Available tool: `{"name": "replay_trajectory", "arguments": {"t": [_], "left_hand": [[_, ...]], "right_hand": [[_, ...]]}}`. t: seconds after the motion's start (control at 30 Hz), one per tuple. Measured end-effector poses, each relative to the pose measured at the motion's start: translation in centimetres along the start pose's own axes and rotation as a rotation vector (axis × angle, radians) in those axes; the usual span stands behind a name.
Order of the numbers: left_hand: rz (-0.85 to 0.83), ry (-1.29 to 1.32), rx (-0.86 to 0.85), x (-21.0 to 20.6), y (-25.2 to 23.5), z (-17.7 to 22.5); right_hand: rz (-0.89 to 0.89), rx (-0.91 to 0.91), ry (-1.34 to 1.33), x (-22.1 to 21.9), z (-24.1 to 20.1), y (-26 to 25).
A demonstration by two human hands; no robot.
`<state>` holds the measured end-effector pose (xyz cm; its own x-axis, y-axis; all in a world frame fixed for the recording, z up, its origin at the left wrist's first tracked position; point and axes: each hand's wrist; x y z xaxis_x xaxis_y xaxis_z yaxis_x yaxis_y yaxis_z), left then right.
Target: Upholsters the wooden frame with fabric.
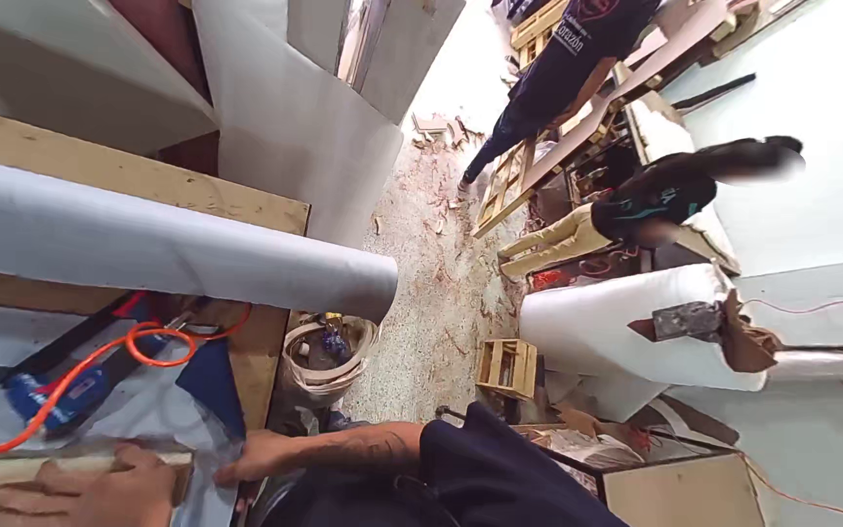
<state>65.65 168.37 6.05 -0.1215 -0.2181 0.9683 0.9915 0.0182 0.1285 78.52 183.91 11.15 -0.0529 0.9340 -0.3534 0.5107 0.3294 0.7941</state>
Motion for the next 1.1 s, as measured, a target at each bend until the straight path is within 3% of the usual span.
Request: {"name": "replay_trajectory", "arguments": {"t": [0.2, 0.53, 0.67, 0.8, 0.93, 1.0, 1.03, 1.1], "left_hand": [[0.013, 0.042, 0.009, -0.1, 0.2, -0.1], [0.031, 0.11, 0.003, -0.2, -0.2, -0.2], [0.145, 0.282, -0.137, -1.3, -1.3, -2.8], [0.117, 0.404, -0.223, -1.3, -1.3, -4.1], [-0.143, 0.681, -0.417, 1.8, -1.9, -6.2], [-0.271, 0.7, -0.486, 3.5, -1.9, -6.9], [-0.377, 0.626, -0.453, 5.3, -1.0, -7.3], [-0.732, 0.471, -0.181, 12.6, -0.1, -5.7]], "right_hand": [[-0.004, -0.041, -0.055, -0.8, -1.2, -0.8], [0.025, 0.269, 0.072, -2.2, -6.0, -0.6], [0.151, 0.162, 0.042, -5.1, -8.9, -2.5], [0.195, 0.004, 0.092, -6.3, -10.8, -4.0], [0.148, -0.014, -0.044, -5.4, -12.4, -6.0], [0.154, 0.026, -0.143, -4.9, -12.6, -6.4], [0.139, 0.04, -0.159, -5.0, -12.2, -6.4], [0.096, 0.033, -0.139, -5.1, -11.2, -7.6]]}}
Point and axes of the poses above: each hand's wrist, its own y-axis away from the middle knuckle, its own x-axis out of the back of the hand, z = x × y, and after that the axes turned 8 degrees about -z, right-handed
